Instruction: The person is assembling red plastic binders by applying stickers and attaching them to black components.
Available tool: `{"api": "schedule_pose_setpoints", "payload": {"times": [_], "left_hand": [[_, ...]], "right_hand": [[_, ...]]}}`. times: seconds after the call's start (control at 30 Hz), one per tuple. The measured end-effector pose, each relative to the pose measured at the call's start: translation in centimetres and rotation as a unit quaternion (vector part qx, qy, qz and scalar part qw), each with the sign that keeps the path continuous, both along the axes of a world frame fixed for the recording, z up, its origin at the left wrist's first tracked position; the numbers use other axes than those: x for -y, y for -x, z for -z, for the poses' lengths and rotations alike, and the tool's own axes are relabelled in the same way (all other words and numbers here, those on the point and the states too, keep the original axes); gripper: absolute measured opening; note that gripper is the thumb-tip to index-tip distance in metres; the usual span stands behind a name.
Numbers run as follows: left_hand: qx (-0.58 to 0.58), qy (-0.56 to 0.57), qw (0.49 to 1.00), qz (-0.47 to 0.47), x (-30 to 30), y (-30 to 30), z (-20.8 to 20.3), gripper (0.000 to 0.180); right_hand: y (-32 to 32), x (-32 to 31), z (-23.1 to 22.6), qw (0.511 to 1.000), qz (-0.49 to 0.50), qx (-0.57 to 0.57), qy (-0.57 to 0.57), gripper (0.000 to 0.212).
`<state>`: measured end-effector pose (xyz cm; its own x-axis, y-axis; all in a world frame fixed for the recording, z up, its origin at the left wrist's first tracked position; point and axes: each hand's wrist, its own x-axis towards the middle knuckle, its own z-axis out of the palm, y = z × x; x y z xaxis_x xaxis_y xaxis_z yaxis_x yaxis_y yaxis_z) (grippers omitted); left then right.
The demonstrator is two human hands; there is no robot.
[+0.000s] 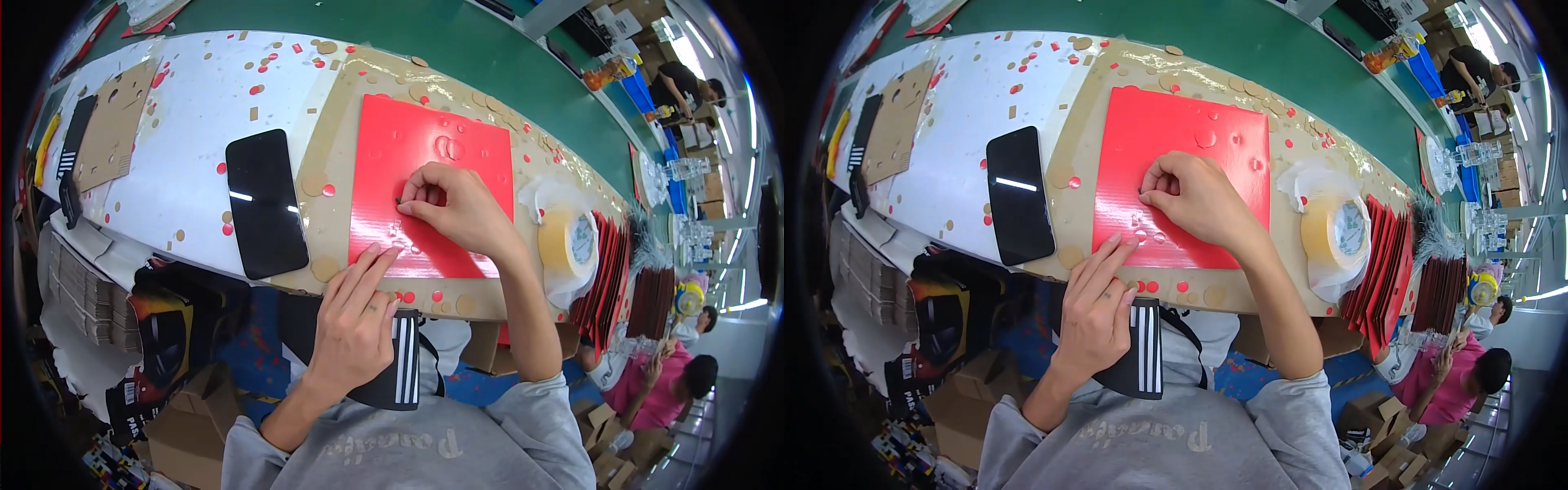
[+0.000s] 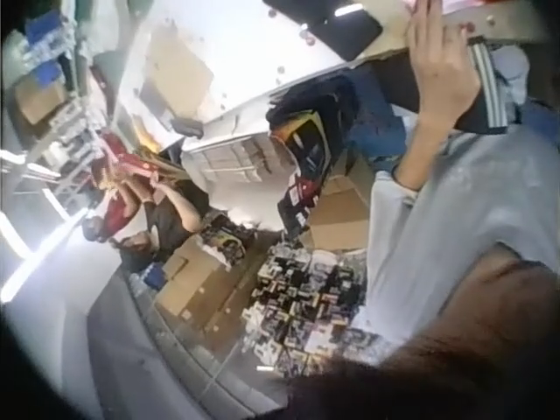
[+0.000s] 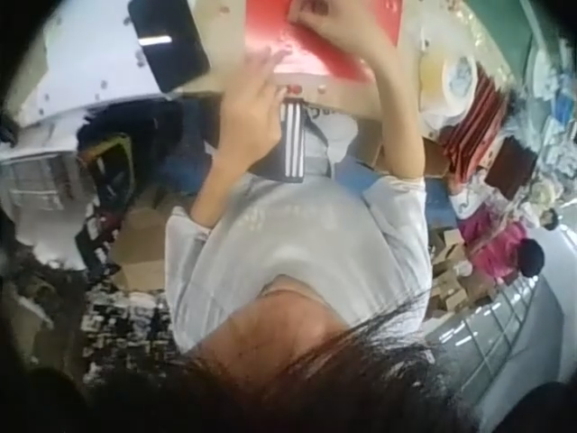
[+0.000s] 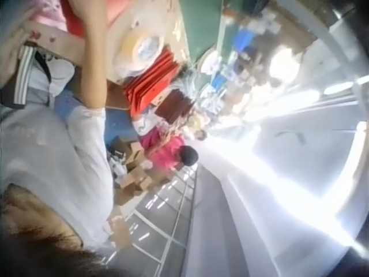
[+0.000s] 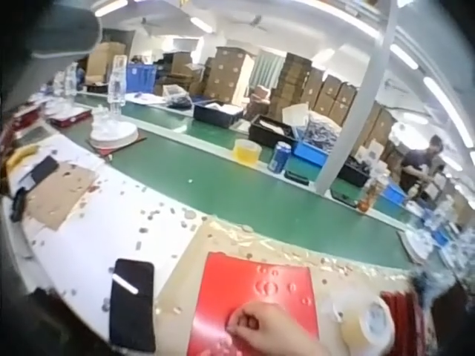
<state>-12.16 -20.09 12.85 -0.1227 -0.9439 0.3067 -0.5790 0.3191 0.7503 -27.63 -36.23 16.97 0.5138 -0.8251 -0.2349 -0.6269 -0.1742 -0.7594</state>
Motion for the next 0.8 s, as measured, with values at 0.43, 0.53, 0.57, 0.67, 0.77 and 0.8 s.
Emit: {"api": "schedule_pose_setpoints", "payload": {"times": [0.43,0.53,0.57,0.67,0.77,0.8], "left_hand": [[-0.006,0.002,1.000,-0.008,-0.1,0.1,0.4,0.010],[-0.009,0.003,1.000,-0.005,0.0,0.0,0.3,0.009],[-0.009,0.002,1.000,-0.006,-0.1,0.0,0.3,0.009],[0.003,0.002,1.000,-0.009,0.0,0.2,0.3,0.009],[0.034,-0.002,0.999,-0.011,0.2,0.4,-0.2,0.009],[0.044,-0.007,0.999,-0.005,0.4,0.3,-0.4,0.010]], "right_hand": [[0.4,-1.4,1.1,0.987,0.058,0.085,0.121,0.008],[0.2,-1.4,0.8,0.987,0.108,0.117,0.035,0.009],[0.2,-1.4,0.6,0.987,0.107,0.117,0.034,0.009],[0.2,-1.2,0.3,0.991,0.082,0.105,0.016,0.010],[0.7,-1.2,0.7,0.995,0.035,0.067,0.069,0.010],[0.8,-1.2,0.9,0.995,0.032,0.075,0.061,0.009]]}}
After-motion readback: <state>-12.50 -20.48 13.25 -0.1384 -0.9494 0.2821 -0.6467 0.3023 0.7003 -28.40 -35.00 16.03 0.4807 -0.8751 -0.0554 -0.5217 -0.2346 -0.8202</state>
